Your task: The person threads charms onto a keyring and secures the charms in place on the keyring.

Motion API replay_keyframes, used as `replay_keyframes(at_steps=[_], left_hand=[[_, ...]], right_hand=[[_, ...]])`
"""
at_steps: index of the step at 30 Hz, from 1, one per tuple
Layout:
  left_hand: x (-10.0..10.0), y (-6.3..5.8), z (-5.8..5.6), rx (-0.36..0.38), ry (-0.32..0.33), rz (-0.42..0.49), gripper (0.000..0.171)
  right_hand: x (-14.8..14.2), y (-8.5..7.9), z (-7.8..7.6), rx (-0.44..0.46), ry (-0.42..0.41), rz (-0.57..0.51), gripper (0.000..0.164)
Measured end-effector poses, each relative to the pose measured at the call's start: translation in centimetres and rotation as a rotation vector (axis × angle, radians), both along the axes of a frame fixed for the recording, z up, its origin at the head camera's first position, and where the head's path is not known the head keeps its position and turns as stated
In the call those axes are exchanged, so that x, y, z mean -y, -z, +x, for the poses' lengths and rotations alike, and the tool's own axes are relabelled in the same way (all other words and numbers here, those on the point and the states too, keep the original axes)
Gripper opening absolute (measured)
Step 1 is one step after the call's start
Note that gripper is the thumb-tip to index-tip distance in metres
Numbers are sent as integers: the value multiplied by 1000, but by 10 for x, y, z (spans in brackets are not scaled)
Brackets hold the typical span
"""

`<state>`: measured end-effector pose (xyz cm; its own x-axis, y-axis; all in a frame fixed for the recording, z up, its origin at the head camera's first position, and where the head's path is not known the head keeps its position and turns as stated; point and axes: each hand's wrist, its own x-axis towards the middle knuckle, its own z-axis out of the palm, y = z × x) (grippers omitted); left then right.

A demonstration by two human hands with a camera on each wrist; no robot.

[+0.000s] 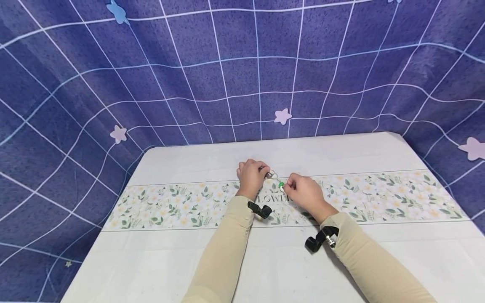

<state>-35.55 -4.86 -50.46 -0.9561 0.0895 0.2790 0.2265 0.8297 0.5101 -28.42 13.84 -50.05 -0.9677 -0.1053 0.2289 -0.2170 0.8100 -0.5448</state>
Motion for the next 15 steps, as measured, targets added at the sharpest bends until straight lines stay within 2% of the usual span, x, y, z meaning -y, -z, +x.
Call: replay_keyframes(at_steps=[8, 15], left_hand=[[4, 6, 2, -8, 19, 30, 23], [19, 10, 17, -8, 81, 61, 19]], right_hand=[[-3, 3, -2, 12, 11, -22, 14], [-13, 4, -2, 41, -27, -85, 11]])
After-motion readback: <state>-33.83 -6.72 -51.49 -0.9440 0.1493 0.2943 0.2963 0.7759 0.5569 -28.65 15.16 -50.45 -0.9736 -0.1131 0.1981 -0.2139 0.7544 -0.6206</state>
